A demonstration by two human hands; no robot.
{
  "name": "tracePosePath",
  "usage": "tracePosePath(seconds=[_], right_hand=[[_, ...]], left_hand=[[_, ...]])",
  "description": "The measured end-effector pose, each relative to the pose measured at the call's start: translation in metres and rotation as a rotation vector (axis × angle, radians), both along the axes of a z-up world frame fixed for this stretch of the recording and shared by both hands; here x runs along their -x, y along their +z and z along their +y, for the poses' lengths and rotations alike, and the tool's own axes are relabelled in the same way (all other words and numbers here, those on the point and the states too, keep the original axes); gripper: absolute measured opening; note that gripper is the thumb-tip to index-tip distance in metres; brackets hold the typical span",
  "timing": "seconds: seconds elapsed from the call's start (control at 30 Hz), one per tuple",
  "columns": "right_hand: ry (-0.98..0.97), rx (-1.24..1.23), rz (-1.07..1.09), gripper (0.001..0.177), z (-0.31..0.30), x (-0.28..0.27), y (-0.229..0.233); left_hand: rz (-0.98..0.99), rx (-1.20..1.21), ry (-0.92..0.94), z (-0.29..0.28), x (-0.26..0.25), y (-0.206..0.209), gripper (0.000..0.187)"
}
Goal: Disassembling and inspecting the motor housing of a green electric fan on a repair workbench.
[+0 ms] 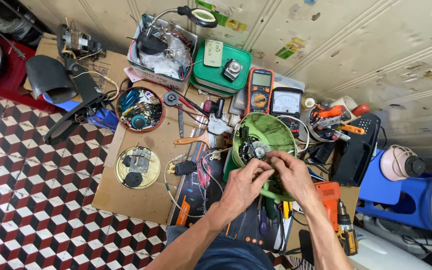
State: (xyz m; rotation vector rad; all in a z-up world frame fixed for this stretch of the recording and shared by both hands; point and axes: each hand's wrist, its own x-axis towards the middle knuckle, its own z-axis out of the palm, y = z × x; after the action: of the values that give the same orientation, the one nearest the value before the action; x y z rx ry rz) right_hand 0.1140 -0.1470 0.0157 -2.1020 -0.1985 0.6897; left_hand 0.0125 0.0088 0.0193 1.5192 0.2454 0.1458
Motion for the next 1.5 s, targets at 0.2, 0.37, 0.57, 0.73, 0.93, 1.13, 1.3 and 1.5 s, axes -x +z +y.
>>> tracePosePath(seconds=[0.2, 0.37, 0.57, 0.73, 0.93, 1.13, 1.3, 1.5], right_hand=[[0.024, 0.084, -0.089, 0.031, 0.008, 0.039, 0.056], [0.079, 0.07, -0.313, 0.029, 0.017, 0.052, 0.061], [0.043, -0.011, -0.506, 0.02, 0.016, 0.056, 0.052], [0.068, -0.046, -0.586, 0.017, 0.013, 0.057, 0.053], [0.157, -0.015, -0.643, 0.018, 0.008, 0.058, 0.052], [-0.347, 0.027, -0.603, 0.025, -0.014, 0.041, 0.026], [-0.385, 0.023, -0.114, 0.075, -0.013, 0.023, 0.02], [-0.442, 0.09, -0.024, 0.084, 0.009, 0.036, 0.028]], left_hand=[[0.063, 0.012, -0.004, 0.006, 0.003, -0.002, 0.015], [0.144, 0.19, 0.031, 0.008, -0.002, -0.009, 0.016], [0.143, 0.286, 0.15, 0.017, 0.0, -0.02, 0.019], [0.137, 0.185, 0.39, 0.041, -0.005, 0.0, 0.037], [0.488, 0.293, 0.005, 0.035, -0.023, -0.038, 0.07], [0.586, 0.373, 0.04, 0.037, -0.02, -0.04, 0.073], [0.563, 0.424, 0.027, 0.041, -0.019, -0.029, 0.075], [0.575, 0.342, -0.022, 0.045, -0.015, -0.043, 0.069]])
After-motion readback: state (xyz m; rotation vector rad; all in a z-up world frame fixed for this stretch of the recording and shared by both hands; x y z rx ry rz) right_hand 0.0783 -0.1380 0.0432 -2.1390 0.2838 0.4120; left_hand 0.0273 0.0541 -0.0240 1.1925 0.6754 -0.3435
